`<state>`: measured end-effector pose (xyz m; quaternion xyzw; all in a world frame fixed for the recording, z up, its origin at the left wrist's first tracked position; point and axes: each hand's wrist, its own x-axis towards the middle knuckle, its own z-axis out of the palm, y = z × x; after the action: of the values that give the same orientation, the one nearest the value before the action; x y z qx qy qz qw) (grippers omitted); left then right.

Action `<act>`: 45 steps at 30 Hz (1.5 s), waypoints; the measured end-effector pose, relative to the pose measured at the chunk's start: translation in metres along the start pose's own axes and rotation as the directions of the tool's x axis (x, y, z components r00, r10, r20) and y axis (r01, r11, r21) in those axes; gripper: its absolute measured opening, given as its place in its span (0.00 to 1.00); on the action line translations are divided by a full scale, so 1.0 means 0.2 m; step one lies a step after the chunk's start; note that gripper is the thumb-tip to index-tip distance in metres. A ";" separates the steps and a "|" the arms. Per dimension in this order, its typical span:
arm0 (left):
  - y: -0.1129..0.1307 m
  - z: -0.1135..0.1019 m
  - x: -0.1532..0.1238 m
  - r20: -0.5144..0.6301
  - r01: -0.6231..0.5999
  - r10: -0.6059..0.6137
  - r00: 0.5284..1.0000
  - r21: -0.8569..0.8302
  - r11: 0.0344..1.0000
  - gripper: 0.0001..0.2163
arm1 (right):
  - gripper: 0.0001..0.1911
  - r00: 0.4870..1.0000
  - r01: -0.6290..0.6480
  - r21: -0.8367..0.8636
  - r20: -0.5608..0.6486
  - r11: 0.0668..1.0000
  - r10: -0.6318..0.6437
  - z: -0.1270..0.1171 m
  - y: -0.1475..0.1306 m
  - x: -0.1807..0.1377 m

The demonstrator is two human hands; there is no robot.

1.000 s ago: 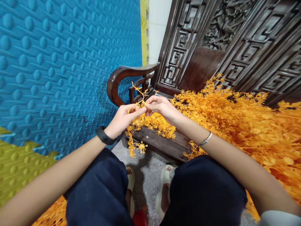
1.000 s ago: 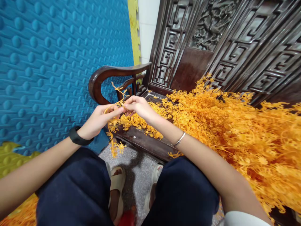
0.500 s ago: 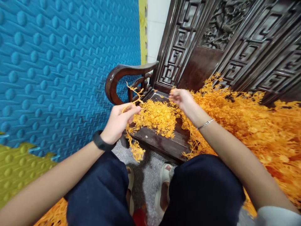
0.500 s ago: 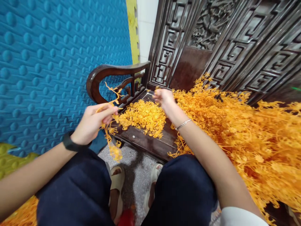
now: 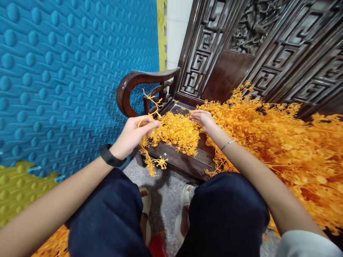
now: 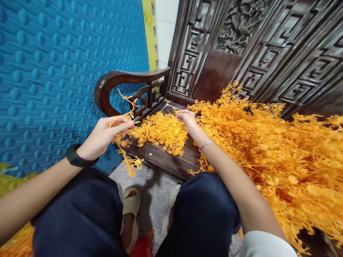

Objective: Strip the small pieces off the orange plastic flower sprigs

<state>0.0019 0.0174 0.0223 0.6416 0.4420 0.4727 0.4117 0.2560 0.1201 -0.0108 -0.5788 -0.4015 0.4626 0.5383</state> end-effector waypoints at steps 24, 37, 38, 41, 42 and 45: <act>0.01 0.04 0.01 0.217 -0.051 0.087 0.972 -0.167 0.985 0.09 | 0.06 0.543 0.402 -0.106 0.827 0.910 -0.143 0.22 -0.16 -0.44; -0.02 0.05 0.02 0.184 0.048 -0.006 0.983 -0.226 0.973 0.06 | 0.10 0.576 0.536 -0.150 0.784 0.831 -0.230 0.20 -0.16 -0.38; -0.02 0.05 0.03 0.177 0.049 -0.007 0.984 -0.234 0.971 0.06 | 0.11 0.596 0.504 -0.142 0.771 0.852 -0.224 0.20 -0.15 -0.38; -0.03 0.07 0.05 0.130 0.033 -0.001 0.991 -0.245 0.969 0.05 | 0.10 0.676 0.399 -0.132 0.711 0.907 -0.194 0.23 -0.15 -0.37; -0.03 0.08 0.06 0.105 0.025 0.000 0.995 -0.246 0.969 0.05 | 0.10 0.708 0.372 -0.137 0.681 0.918 -0.186 0.24 -0.16 -0.37; -0.03 0.10 0.08 0.050 0.014 -0.002 0.999 -0.245 0.969 0.05 | 0.11 0.787 0.313 -0.177 0.599 0.933 -0.150 0.27 -0.18 -0.37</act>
<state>0.0223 0.0322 0.0168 0.5954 0.3724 0.5060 0.5008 0.1868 0.0651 0.0336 -0.4245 -0.6722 0.4869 0.3617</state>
